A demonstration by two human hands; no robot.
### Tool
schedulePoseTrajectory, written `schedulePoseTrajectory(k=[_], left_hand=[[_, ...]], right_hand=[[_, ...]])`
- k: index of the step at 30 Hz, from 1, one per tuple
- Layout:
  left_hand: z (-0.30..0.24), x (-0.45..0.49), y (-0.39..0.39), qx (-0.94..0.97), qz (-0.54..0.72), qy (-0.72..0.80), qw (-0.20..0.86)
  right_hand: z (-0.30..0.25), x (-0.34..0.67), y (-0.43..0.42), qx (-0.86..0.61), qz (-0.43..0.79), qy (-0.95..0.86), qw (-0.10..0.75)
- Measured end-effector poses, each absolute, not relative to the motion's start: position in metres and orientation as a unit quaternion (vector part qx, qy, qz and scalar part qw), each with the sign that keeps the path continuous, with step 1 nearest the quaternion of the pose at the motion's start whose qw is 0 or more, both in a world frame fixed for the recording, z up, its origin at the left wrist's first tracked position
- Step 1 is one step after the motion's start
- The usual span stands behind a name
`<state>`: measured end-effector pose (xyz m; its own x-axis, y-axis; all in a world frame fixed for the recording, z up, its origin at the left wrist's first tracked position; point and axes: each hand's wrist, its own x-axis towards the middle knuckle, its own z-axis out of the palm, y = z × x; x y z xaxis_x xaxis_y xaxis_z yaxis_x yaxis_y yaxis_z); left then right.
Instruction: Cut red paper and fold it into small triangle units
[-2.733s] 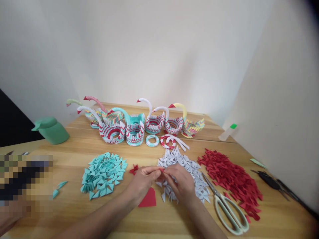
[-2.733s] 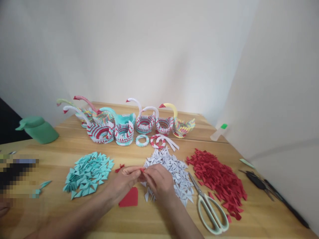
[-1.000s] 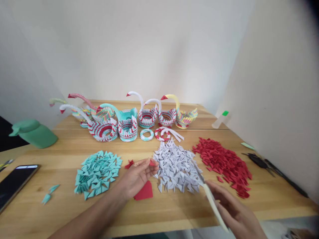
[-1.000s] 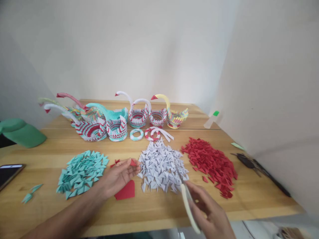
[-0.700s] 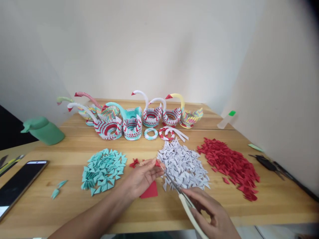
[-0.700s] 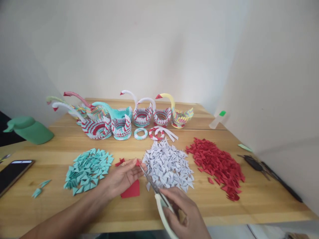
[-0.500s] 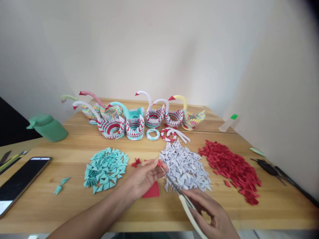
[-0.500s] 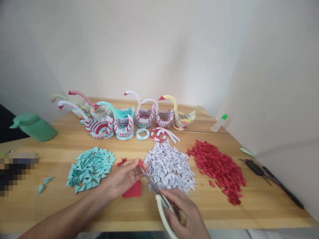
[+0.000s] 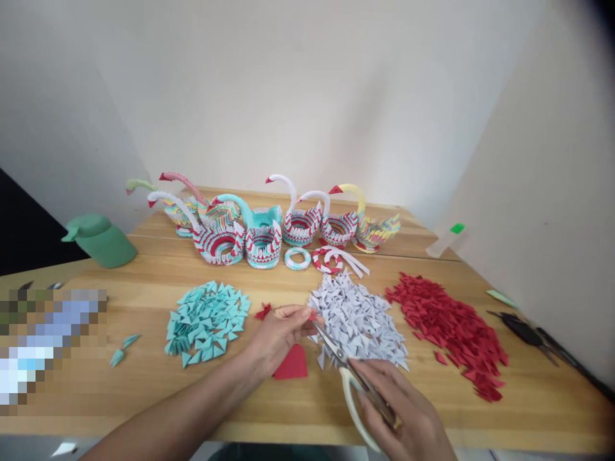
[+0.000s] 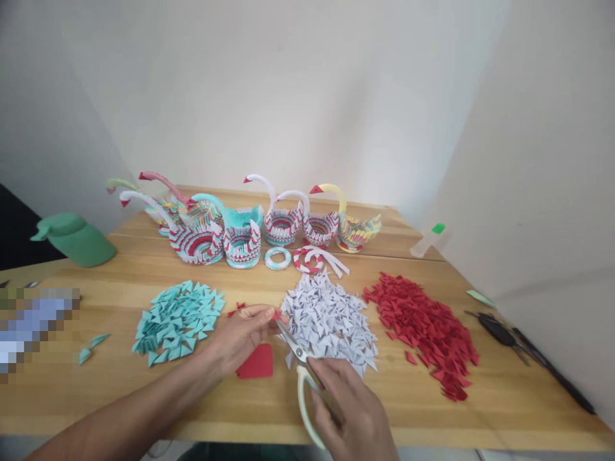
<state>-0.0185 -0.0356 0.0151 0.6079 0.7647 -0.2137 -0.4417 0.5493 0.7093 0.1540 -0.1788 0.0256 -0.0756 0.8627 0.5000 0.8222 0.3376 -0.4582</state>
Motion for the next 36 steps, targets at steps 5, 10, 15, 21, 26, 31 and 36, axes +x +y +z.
schedulePoseTrajectory(k=[5, 10, 15, 21, 26, 31, 36], left_hand=[[0.013, -0.020, -0.031, 0.279, 0.367, 0.265, 0.847], [0.011, -0.021, -0.029, 0.235, 0.358, 0.272, 0.862], [0.009, -0.020, -0.031, 0.226, 0.345, 0.268, 0.871], [0.009, -0.022, -0.030, 0.229, 0.341, 0.250, 0.877], [0.014, -0.019, -0.033, 0.260, 0.357, 0.253, 0.861], [0.010, -0.014, -0.036, 0.284, 0.389, 0.264, 0.835], [0.001, -0.014, -0.032, 0.292, 0.414, 0.287, 0.813]], right_hand=[[0.031, 0.153, -0.179, -0.587, 0.059, -0.714, 0.378], [0.034, 0.158, -0.180, -0.579, 0.107, -0.713, 0.381], [0.030, 0.158, -0.178, -0.585, 0.107, -0.707, 0.382], [0.026, 0.162, -0.176, -0.572, 0.110, -0.726, 0.365], [0.019, 0.162, -0.175, -0.561, 0.090, -0.735, 0.369], [0.011, 0.148, -0.174, -0.569, 0.024, -0.733, 0.372], [0.010, 0.136, -0.170, -0.586, 0.006, -0.724, 0.363]])
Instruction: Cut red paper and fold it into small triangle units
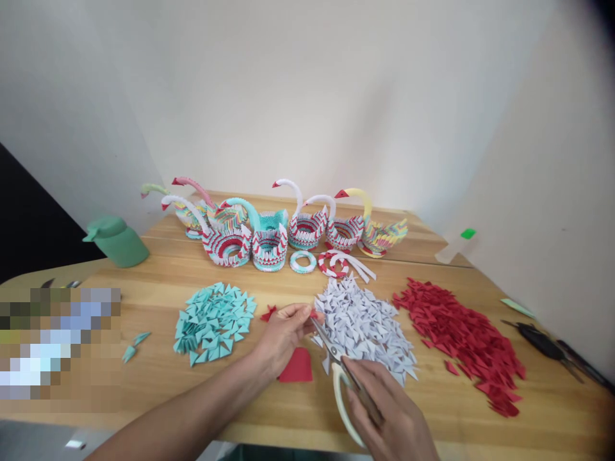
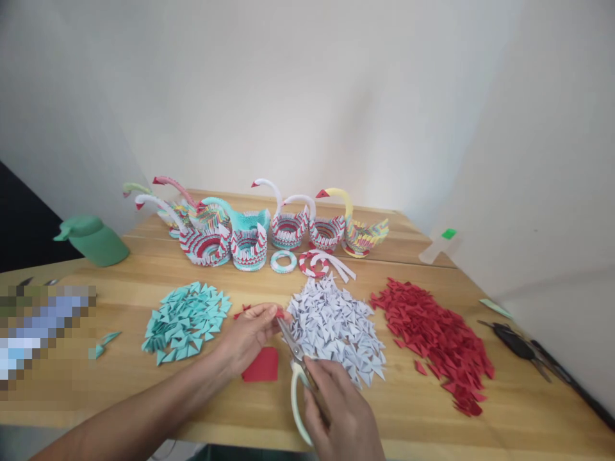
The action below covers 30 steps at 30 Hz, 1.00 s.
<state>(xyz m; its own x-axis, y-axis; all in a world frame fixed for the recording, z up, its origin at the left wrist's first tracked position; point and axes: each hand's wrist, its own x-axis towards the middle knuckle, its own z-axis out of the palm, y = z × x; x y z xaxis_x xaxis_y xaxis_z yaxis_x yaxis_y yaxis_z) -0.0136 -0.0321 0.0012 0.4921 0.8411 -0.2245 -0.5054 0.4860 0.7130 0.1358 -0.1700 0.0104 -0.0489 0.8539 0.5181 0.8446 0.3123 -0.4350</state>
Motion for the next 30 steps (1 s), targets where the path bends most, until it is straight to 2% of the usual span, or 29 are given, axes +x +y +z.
schedulePoseTrajectory(k=[30], left_hand=[[-0.002, -0.017, -0.022, 0.241, 0.424, 0.270, 0.830]], right_hand=[[-0.002, 0.163, -0.163, -0.557, 0.074, -0.738, 0.373]])
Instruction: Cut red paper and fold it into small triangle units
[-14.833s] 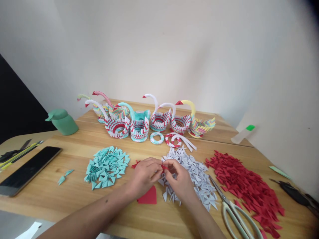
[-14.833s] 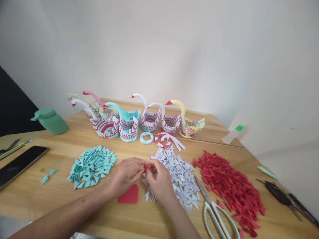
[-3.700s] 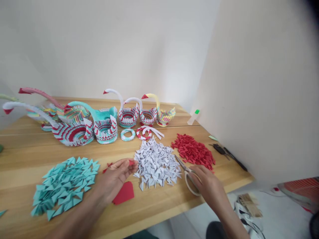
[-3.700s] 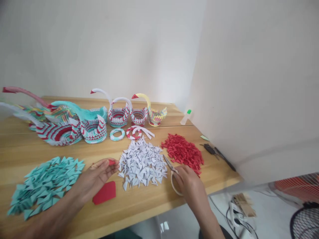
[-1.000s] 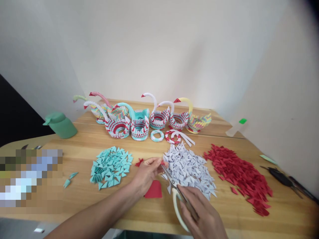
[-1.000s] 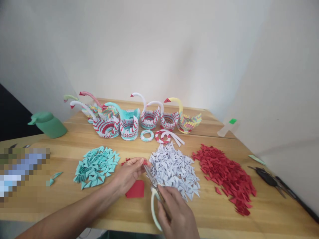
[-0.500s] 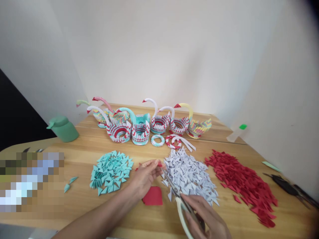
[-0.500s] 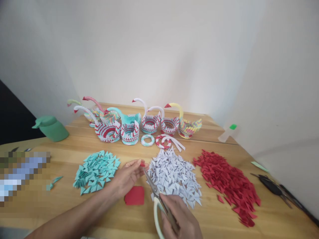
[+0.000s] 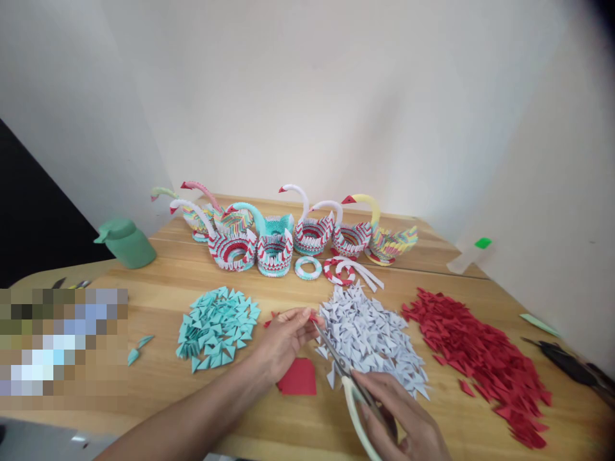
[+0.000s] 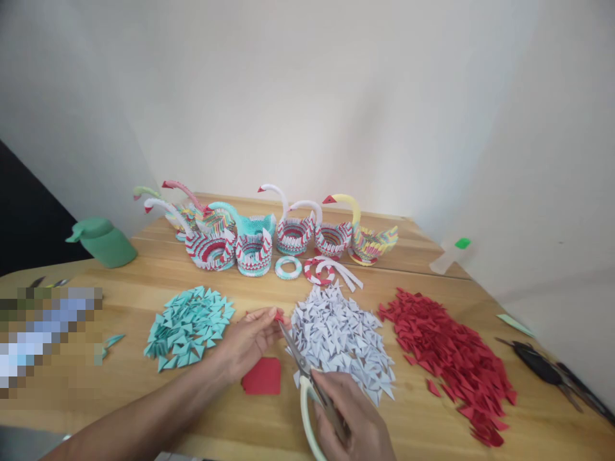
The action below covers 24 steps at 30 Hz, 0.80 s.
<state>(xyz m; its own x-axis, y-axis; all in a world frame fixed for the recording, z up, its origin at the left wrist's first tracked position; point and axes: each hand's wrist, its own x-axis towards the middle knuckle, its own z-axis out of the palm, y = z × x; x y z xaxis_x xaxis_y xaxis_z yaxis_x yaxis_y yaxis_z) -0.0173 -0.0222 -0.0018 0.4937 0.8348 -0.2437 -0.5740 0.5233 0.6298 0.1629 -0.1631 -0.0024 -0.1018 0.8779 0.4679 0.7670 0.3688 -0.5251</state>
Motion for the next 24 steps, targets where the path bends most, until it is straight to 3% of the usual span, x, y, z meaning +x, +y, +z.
schedulePoseTrajectory(k=[8, 16, 24], left_hand=[[-0.001, -0.016, -0.026, 0.329, 0.418, 0.280, 0.799], [0.005, -0.022, -0.017, 0.228, 0.432, 0.288, 0.824], [0.007, -0.020, -0.022, 0.245, 0.416, 0.250, 0.839]], right_hand=[[0.004, 0.149, -0.158, -0.573, 0.041, -0.723, 0.383], [0.007, 0.154, -0.163, -0.551, 0.070, -0.735, 0.389], [0.006, 0.154, -0.162, -0.551, 0.094, -0.731, 0.392]])
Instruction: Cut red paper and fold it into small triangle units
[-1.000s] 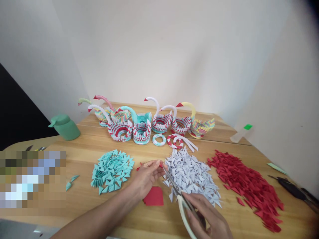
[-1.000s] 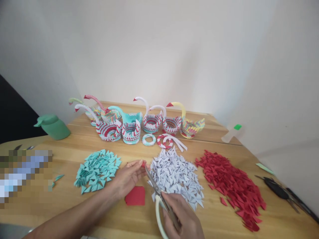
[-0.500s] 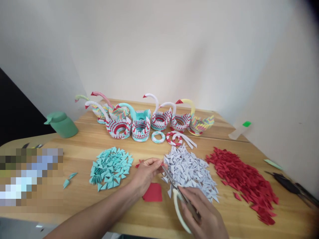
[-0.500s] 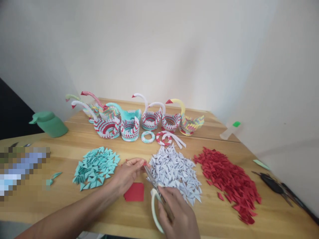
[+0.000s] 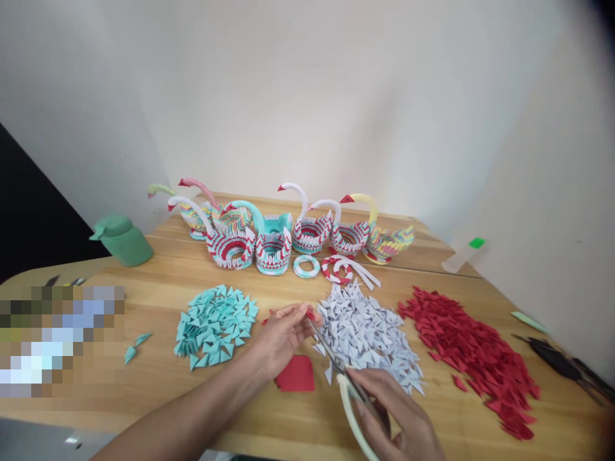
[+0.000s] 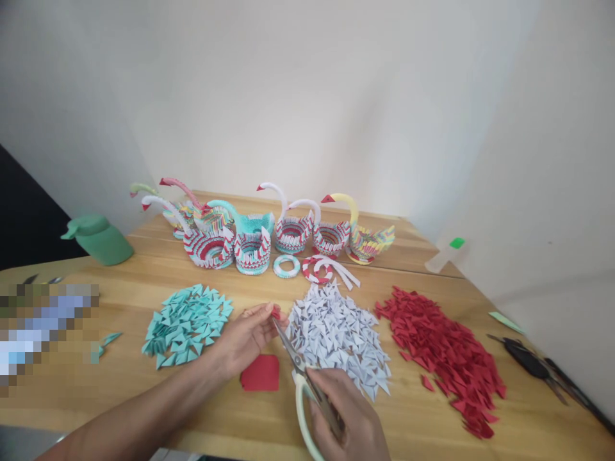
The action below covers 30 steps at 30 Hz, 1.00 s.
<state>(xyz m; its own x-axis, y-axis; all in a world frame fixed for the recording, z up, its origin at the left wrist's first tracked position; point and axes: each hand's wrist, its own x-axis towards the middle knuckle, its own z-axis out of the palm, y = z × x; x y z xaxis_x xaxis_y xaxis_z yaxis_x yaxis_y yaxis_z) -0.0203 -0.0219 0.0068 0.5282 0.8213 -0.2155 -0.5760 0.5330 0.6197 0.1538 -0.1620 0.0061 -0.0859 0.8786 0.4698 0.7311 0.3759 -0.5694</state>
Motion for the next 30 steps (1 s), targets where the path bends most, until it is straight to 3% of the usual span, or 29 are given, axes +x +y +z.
schedulePoseTrajectory(k=[15, 22, 30], left_hand=[[0.006, -0.017, -0.026, 0.269, 0.419, 0.260, 0.827], [0.002, -0.018, -0.021, 0.282, 0.439, 0.268, 0.810], [0.007, -0.023, -0.019, 0.238, 0.434, 0.287, 0.820]], right_hand=[[0.010, 0.148, -0.159, -0.572, 0.099, -0.720, 0.380], [0.015, 0.142, -0.165, -0.567, 0.041, -0.725, 0.388], [0.005, 0.240, -0.214, -0.731, -0.078, -0.614, 0.287]])
